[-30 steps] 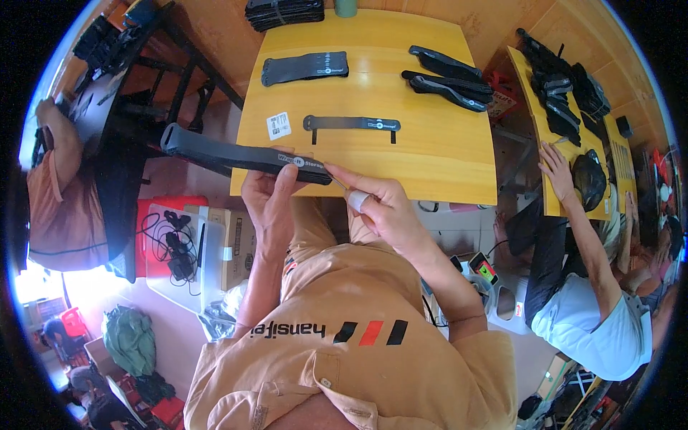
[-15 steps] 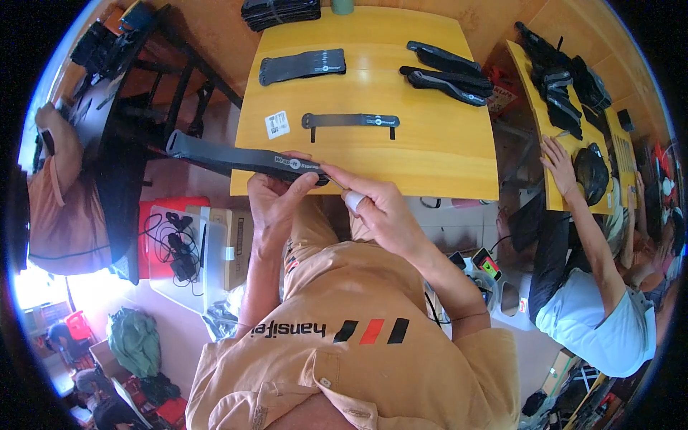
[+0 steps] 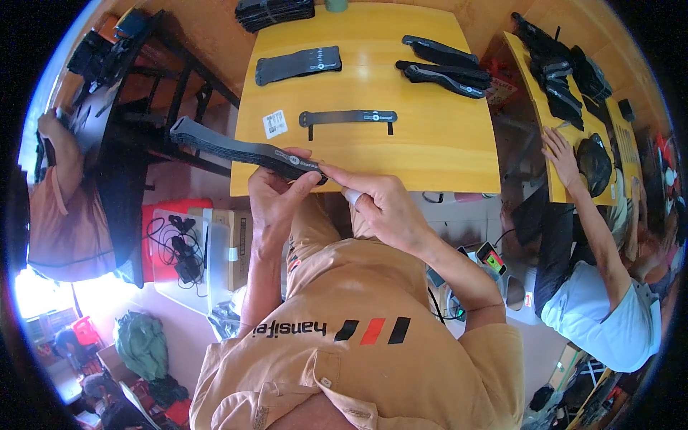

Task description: The worker is applying white tape or labels to black textile straps and using a small precision tool to press them into place.

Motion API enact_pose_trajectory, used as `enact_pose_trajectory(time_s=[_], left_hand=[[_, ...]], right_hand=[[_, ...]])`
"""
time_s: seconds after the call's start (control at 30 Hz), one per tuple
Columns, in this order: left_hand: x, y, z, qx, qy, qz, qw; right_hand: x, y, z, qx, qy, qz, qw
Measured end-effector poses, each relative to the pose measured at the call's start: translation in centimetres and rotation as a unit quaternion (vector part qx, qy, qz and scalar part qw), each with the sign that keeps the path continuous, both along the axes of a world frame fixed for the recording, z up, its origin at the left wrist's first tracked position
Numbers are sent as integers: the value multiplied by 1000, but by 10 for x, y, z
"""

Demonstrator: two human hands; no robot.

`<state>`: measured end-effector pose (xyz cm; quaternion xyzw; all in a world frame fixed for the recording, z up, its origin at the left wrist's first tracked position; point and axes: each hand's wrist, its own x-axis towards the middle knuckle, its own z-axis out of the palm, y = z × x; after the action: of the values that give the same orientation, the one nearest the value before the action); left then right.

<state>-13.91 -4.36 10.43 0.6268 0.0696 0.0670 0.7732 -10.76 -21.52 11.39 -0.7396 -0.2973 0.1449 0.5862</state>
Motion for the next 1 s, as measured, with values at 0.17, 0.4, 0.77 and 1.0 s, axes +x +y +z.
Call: enact_pose_trajectory(time_s=[0.17,0.4,0.77,1.0], left_hand=[[3,3,-1,10,-7,-22,1000],[3,6,-3,29,-16,-45,998],[2,-2,-8,24,-29,9,999],[1,-6,-13,-8,-38,29,999]], right_hand=[[-4,0,-1,18,107,-13,994],[2,-7,7,134,411,33,901],[-5,1,4,-4,123,-12,992],[-4,-7,-5,88,299,30,950]])
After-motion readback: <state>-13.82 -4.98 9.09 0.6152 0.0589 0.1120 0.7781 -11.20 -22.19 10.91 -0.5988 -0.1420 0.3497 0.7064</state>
